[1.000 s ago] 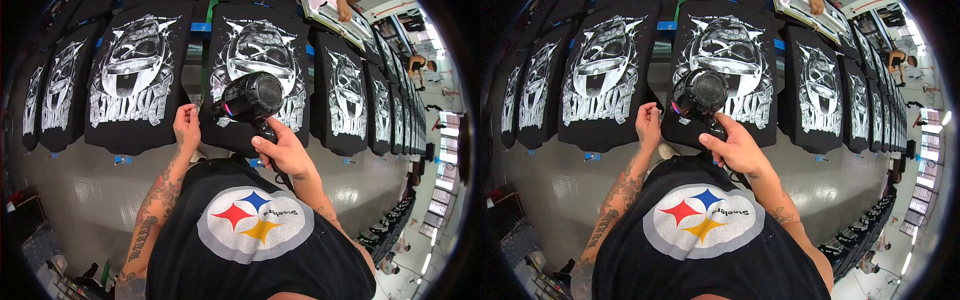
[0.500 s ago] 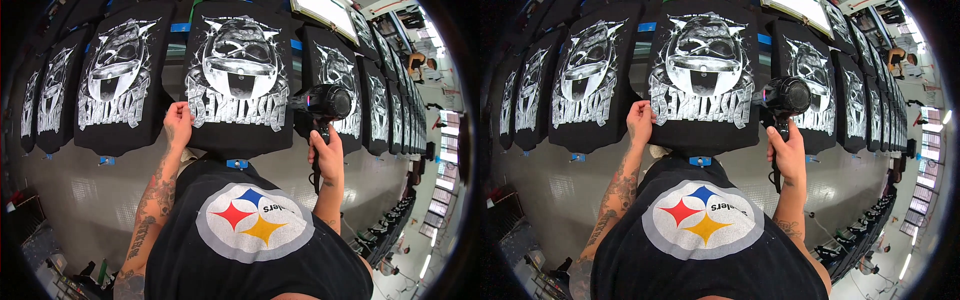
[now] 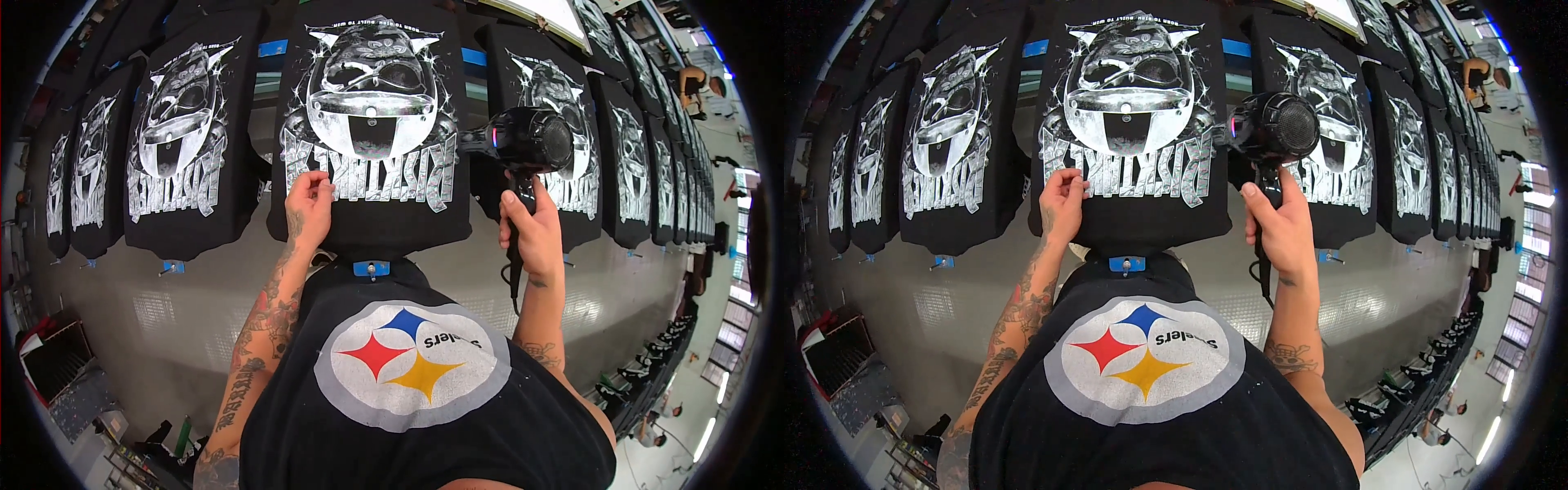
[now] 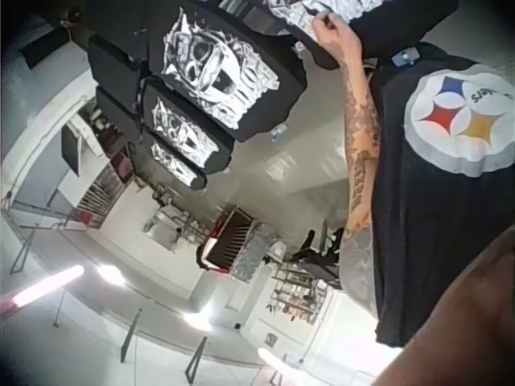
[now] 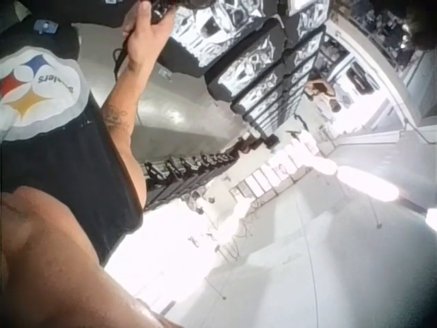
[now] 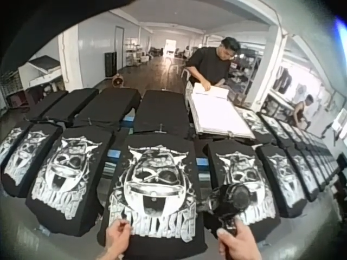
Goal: Using a heat gun to dry ink on a large batch of screen-printed t-shirts.
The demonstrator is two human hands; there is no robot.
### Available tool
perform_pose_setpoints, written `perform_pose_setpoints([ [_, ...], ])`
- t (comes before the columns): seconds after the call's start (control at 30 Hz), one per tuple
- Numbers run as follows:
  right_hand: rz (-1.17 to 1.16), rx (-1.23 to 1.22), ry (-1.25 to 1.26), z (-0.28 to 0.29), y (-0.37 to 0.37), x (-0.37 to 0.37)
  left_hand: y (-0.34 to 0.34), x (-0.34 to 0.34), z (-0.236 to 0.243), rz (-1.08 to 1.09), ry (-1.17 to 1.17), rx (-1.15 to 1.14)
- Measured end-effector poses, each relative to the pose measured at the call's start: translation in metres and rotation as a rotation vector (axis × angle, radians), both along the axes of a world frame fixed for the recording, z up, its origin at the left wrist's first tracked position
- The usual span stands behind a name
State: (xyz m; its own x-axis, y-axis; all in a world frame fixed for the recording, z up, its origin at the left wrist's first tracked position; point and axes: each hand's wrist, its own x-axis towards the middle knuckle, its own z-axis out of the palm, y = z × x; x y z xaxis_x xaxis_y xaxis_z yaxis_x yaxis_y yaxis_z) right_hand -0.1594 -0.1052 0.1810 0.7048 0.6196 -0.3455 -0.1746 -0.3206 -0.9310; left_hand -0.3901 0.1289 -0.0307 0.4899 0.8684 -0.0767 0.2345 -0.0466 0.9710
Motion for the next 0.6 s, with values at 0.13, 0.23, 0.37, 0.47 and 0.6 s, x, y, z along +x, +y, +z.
perform_pose_setpoints([
  [0.13, 0.065, 0.007, 0.232, 0.011, -0.013, -0.021, 0.016, 0.003, 0.004, 0.002, 0.052, 0.173],
  [0.23, 0.231, 0.046, 0.338, 0.012, -0.019, -0.032, 0.025, 0.013, 0.005, 0.019, 0.026, 0.173],
  [0.37, 0.167, -0.001, 0.277, 0.02, -0.03, -0.033, 0.019, 0.026, 0.007, -0.017, -0.086, -0.103],
  [0.47, 0.119, -0.091, 0.164, 0.028, -0.036, -0.025, 0.015, 0.022, 0.001, -0.039, -0.107, -0.129],
  [0.6, 0.098, -0.056, 0.187, 0.025, -0.031, -0.027, 0.018, 0.015, 0.0, -0.043, -0.107, -0.13],
])
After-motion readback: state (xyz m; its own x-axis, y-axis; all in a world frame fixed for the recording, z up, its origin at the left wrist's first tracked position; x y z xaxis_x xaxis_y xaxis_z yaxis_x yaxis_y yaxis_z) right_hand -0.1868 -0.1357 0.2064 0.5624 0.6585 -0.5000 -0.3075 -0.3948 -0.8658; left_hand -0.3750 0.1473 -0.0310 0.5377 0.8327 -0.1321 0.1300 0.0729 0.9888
